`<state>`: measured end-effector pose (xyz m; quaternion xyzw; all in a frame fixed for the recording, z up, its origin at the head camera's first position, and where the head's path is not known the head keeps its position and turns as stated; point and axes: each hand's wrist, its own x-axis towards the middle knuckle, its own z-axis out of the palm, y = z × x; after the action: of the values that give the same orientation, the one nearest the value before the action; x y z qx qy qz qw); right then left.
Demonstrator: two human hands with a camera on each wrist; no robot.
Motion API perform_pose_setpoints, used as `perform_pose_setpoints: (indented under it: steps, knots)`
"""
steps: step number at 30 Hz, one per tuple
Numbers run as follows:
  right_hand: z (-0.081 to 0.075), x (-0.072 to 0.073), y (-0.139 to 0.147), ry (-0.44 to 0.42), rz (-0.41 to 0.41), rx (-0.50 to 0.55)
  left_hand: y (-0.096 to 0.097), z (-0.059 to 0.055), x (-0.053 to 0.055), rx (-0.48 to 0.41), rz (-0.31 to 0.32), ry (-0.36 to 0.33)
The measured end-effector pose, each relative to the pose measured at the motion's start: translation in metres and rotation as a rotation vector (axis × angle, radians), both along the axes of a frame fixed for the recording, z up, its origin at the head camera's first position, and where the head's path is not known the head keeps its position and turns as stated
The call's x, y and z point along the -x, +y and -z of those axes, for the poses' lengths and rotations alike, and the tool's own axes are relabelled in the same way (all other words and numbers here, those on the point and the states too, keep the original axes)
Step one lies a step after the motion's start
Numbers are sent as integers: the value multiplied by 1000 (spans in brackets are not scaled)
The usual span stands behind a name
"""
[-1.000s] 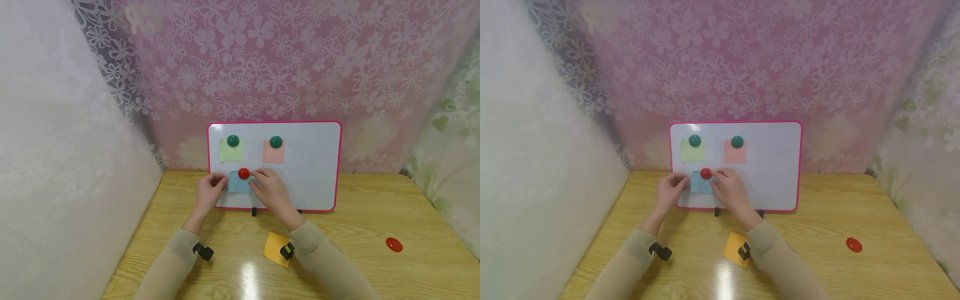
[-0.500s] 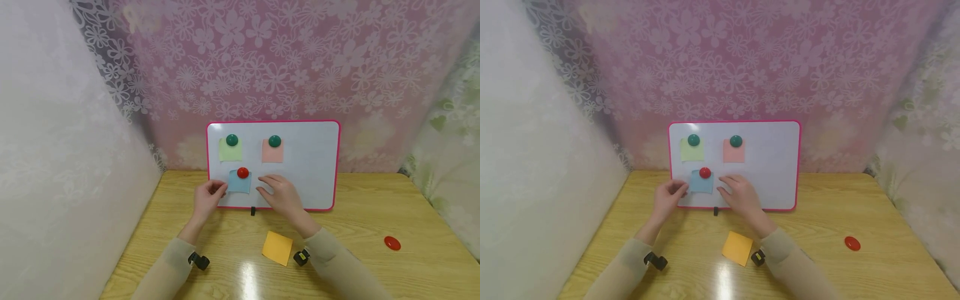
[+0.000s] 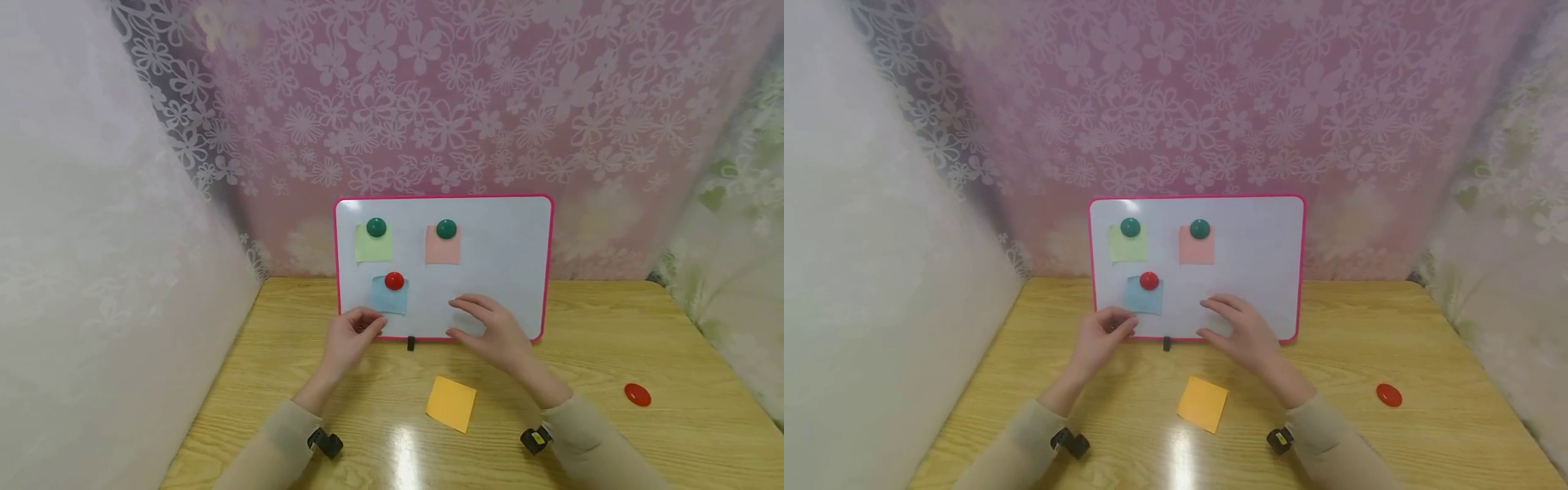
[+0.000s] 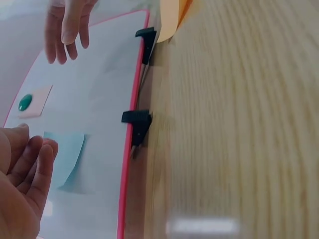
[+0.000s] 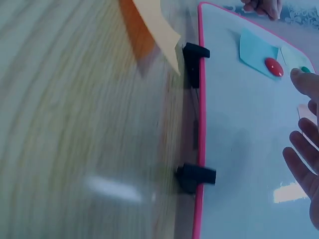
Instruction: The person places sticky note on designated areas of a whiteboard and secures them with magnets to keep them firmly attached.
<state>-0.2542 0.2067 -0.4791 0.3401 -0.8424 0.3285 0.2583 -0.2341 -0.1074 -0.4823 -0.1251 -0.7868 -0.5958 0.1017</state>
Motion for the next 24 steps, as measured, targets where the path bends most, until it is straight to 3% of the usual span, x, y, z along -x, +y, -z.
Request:
perform_pose_setpoints:
  steps: [10, 15, 19, 24]
  knots:
    - [11, -15, 50, 14, 38, -39, 28, 8, -13, 67, 138, -12]
    - [12, -27, 81, -22, 114, -64, 42, 11, -17, 146, 226, -42]
    - [11, -35, 103, -86, 183, -88, 53, 15, -18, 216, 296, -77]
    - [9, -45, 125, -240, 221, -150, 67, 19, -20, 268, 360, -107]
